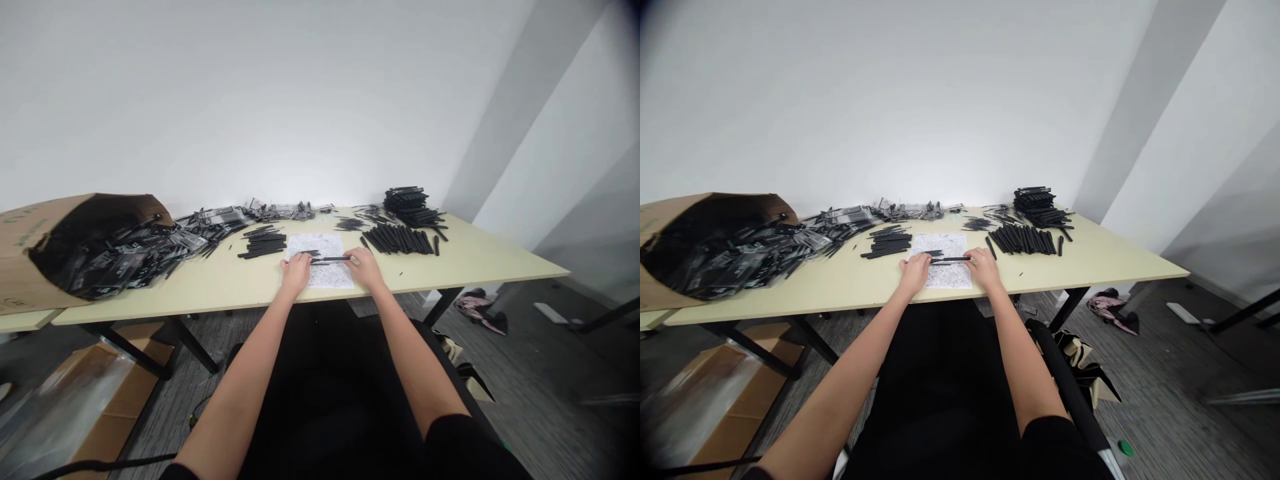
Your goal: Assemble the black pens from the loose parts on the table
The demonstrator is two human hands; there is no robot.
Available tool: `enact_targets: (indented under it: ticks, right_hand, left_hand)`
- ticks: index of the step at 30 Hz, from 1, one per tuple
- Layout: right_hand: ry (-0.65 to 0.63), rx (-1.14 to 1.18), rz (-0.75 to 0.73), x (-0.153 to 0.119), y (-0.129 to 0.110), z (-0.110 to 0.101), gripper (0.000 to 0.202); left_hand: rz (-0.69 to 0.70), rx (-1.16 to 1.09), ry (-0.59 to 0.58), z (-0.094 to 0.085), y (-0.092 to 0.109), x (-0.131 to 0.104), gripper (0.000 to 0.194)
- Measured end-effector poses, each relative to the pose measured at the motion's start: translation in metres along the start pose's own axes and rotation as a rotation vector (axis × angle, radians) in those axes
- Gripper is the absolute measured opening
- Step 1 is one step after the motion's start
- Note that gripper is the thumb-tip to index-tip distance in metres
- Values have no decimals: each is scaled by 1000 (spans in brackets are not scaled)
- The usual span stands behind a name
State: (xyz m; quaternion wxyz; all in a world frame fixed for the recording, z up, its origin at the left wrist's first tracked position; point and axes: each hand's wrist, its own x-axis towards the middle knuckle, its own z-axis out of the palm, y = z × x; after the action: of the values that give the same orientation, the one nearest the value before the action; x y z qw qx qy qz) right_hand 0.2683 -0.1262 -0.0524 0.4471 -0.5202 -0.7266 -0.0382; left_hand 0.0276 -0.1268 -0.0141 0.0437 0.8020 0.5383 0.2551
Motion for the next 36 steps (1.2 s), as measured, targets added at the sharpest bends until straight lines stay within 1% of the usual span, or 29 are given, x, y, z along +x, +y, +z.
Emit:
enact_targets:
  ticks: [3,6,11,17,20,22,25,28,30,32,34,36]
  right_hand:
    - [23,-89,44,-1,1,2,13]
    - [24,-151,123,-2,0,3,15]
    - [7,-183,236,-2,-3,0,16]
    - [0,-215,302,-2,-9,-3,18]
    - [9,-217,324,-2,-9,-3,20]
    - [25,-193,335,-3,-6,-3,20]
    - [54,-119,360,-2,-1,-1,21]
    - [76,-28,413,-1,3,0,22]
    - [86,20,443,-1,5,1,23]
    - [91,47,453,0,5,1,23]
    - [91,59,455,0,5,1,23]
    - [90,68,455,0,6,1,23]
  left_hand:
    - [-25,21,28,0,1,0,32]
    - [-69,53,51,-1,2,-1,32]
    - [-126,77,90,1,0,0,34]
    - [-164,68,135,5,-5,2,35]
    - [-179,8,162,6,-6,3,34]
    - [-203,-78,188,6,-8,4,31]
    - [-302,-243,259,7,-14,7,26]
    - [-395,-311,343,7,-23,10,28]
    - [-424,-322,393,3,-30,12,32]
    - [-440,-326,436,-4,-39,15,34]
    - [-445,-311,466,-17,-50,19,32]
    - [-447,-284,473,-33,-63,26,30]
